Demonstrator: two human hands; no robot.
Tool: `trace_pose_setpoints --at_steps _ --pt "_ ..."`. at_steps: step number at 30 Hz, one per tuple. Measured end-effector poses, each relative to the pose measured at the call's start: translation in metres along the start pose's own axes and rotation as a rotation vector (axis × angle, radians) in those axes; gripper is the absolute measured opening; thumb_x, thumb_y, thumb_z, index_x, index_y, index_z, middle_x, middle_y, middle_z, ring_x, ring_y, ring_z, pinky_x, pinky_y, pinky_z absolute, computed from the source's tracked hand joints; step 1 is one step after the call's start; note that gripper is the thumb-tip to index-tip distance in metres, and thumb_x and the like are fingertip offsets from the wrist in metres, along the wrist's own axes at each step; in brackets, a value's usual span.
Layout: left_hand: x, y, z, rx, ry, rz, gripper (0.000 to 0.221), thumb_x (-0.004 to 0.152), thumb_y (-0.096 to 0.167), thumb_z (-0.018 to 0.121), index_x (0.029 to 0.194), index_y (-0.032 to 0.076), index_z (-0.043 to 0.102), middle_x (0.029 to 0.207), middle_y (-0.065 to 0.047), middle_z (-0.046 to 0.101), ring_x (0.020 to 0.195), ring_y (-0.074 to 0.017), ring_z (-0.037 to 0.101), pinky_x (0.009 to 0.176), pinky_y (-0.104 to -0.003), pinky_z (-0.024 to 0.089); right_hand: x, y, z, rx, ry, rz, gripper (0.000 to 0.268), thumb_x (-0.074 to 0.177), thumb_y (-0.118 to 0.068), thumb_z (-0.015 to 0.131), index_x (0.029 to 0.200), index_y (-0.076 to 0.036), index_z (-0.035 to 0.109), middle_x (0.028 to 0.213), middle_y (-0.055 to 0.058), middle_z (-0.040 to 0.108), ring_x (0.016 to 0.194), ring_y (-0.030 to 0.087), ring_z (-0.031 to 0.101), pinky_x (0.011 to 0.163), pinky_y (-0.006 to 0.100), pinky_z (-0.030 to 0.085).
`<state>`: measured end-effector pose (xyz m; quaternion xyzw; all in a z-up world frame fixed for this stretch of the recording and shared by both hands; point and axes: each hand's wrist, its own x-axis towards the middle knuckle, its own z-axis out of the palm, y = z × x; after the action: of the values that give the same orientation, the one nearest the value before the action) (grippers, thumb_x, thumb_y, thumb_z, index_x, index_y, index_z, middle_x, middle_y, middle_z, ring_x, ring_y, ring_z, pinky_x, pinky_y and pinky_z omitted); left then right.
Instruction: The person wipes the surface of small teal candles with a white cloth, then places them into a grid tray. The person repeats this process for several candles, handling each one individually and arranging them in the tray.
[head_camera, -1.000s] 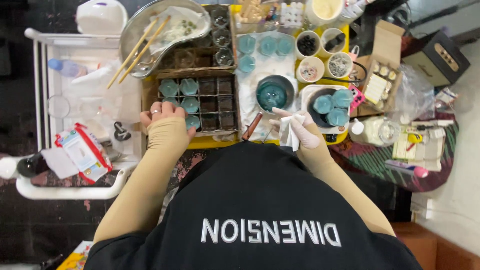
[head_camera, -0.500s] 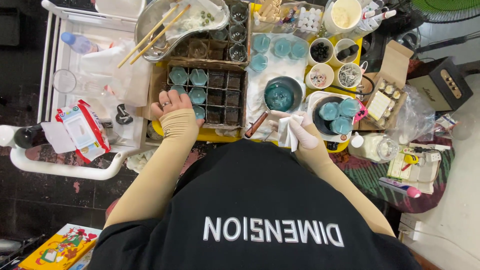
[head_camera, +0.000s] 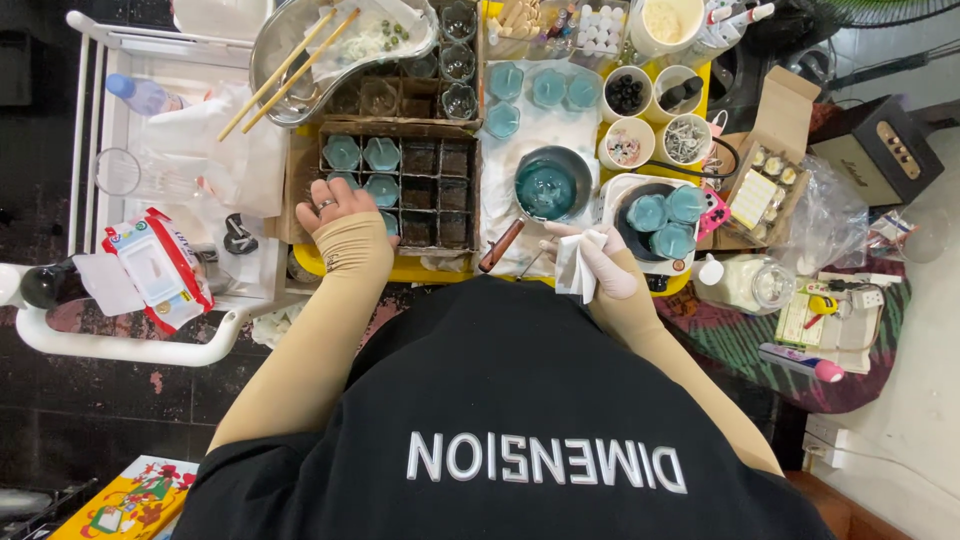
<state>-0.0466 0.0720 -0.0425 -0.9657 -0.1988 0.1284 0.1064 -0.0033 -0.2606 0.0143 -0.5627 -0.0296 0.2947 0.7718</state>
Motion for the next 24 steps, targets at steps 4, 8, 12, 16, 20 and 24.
trace_pose_setpoints --at_steps 4,8,12,16,20,24 --pt "-0.001 0.000 0.000 -0.029 0.128 0.032 0.071 0.059 0.053 0.091 0.110 0.007 0.071 0.123 -0.015 0.051 0.128 -0.0349 0.039 0.100 -0.053 0.031 0.001 0.002 -0.003 0.071 0.005 0.015 0.021 0.108 -0.016 0.042 0.121 0.000 0.047 0.140 0.022 0.059 0.123 0.027 0.063 0.107 0.038 0.050" --pt "0.000 -0.001 -0.001 -0.072 -0.013 0.003 0.058 0.060 0.054 0.091 0.094 0.008 0.078 0.127 -0.015 0.050 0.131 -0.0359 0.037 0.102 -0.054 0.029 0.000 0.004 -0.002 0.038 -0.016 -0.010 0.019 0.109 -0.015 0.041 0.118 0.001 0.047 0.141 0.022 0.060 0.125 0.027 0.064 0.107 0.038 0.051" --pt "0.004 -0.002 0.000 -0.098 -0.066 0.001 0.056 0.056 0.053 0.091 0.090 0.010 0.080 0.128 -0.015 0.050 0.134 -0.0360 0.034 0.099 -0.053 0.028 0.001 0.007 -0.001 0.036 -0.012 0.013 0.017 0.109 -0.014 0.041 0.116 0.000 0.046 0.141 0.022 0.061 0.123 0.026 0.064 0.105 0.037 0.051" --pt "0.003 -0.011 -0.007 -0.117 -0.002 0.052 0.060 0.056 0.056 0.090 0.092 0.008 0.080 0.128 -0.014 0.050 0.132 -0.0360 0.034 0.101 -0.052 0.028 0.003 0.005 0.000 0.090 -0.009 0.014 0.016 0.109 -0.014 0.041 0.116 0.000 0.045 0.140 0.021 0.061 0.123 0.026 0.065 0.104 0.036 0.051" --pt "-0.005 -0.025 -0.016 -0.166 0.020 0.128 0.060 0.061 0.058 0.088 0.091 0.007 0.079 0.125 -0.009 0.052 0.133 -0.0319 0.036 0.103 -0.052 0.028 0.000 -0.001 0.001 0.032 0.044 0.019 0.028 0.109 -0.017 0.041 0.126 0.003 0.048 0.137 0.020 0.062 0.122 0.024 0.065 0.106 0.036 0.051" --pt "-0.004 -0.050 -0.024 -0.509 0.071 0.154 0.046 0.072 0.050 0.085 0.091 0.008 0.079 0.124 -0.011 0.056 0.127 -0.0347 0.045 0.101 -0.054 0.036 -0.001 -0.004 -0.002 0.068 0.073 0.039 0.033 0.109 -0.020 0.043 0.130 0.005 0.048 0.137 0.019 0.063 0.122 0.024 0.066 0.109 0.036 0.051"
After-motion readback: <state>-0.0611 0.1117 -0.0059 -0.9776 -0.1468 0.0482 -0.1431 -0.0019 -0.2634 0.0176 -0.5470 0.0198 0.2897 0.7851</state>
